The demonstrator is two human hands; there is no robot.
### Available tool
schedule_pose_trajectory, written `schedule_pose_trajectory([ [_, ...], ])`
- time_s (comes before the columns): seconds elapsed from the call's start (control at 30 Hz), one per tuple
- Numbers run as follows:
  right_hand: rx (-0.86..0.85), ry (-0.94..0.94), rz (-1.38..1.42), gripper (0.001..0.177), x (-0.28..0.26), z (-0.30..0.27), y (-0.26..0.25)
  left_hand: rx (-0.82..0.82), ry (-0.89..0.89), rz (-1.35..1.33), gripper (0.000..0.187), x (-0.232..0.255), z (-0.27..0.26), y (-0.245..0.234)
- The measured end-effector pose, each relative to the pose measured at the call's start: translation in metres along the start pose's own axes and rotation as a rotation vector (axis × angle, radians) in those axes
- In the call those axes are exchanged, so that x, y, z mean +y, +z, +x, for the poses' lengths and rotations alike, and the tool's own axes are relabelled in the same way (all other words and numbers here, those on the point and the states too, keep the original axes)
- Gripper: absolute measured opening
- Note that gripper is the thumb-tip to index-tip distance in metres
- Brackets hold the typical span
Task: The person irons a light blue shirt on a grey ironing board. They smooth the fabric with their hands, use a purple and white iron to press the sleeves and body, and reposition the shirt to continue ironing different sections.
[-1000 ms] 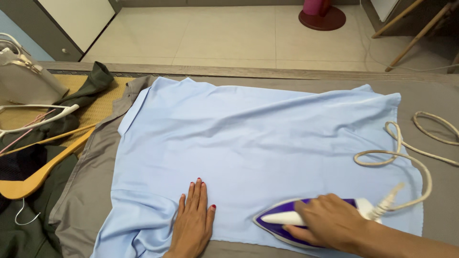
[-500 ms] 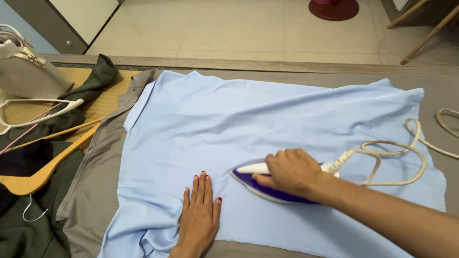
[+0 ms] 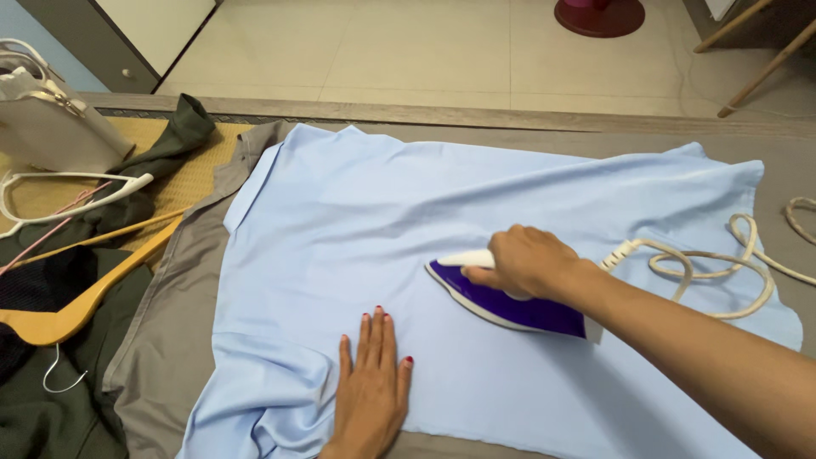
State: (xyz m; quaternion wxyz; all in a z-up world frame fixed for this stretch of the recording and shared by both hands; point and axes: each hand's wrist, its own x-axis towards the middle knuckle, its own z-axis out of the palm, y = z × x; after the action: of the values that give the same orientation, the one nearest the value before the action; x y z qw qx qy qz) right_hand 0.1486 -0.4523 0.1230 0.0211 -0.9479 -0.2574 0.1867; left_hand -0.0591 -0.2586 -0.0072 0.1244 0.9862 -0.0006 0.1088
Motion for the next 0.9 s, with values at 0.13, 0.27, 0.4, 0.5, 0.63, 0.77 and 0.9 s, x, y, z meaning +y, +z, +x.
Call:
schedule_pose_trajectory([
  [0.13, -0.009, -0.054, 0.017, 0.065, 0.009, -0.041, 0.011, -0.008, 0.069, -0.064, 0.067, 0.015, -0.006, 0.012],
  [0.27, -0.098, -0.038, -0.014, 0.065, 0.017, -0.087, 0.019, -0.065, 0.077, -0.067, 0.069, 0.02, -0.012, 0.026],
  [0.4, -0.145, 0.0, -0.077, 0.063, 0.025, -0.12, 0.02, -0.002, 0.1, 0.004, 0.069, 0.017, -0.015, 0.036],
  [0.5, -0.164, 0.06, -0.128, 0.064, 0.034, -0.124, 0.019, 0.026, 0.105, 0.016, 0.069, 0.014, -0.016, 0.04],
  [0.63, -0.064, 0.106, -0.164, 0.066, 0.057, -0.106, 0.017, 0.008, 0.097, 0.021, 0.068, 0.013, -0.017, 0.043],
  [0.77, 0.055, 0.144, -0.204, 0.068, 0.083, -0.079, 0.011, 0.001, 0.095, 0.034, 0.068, 0.012, -0.017, 0.044],
  [0.9, 0.016, 0.202, -0.179, 0.067, 0.107, -0.058, 0.0, -0.003, 0.089, 0.047, 0.068, 0.011, -0.017, 0.046],
])
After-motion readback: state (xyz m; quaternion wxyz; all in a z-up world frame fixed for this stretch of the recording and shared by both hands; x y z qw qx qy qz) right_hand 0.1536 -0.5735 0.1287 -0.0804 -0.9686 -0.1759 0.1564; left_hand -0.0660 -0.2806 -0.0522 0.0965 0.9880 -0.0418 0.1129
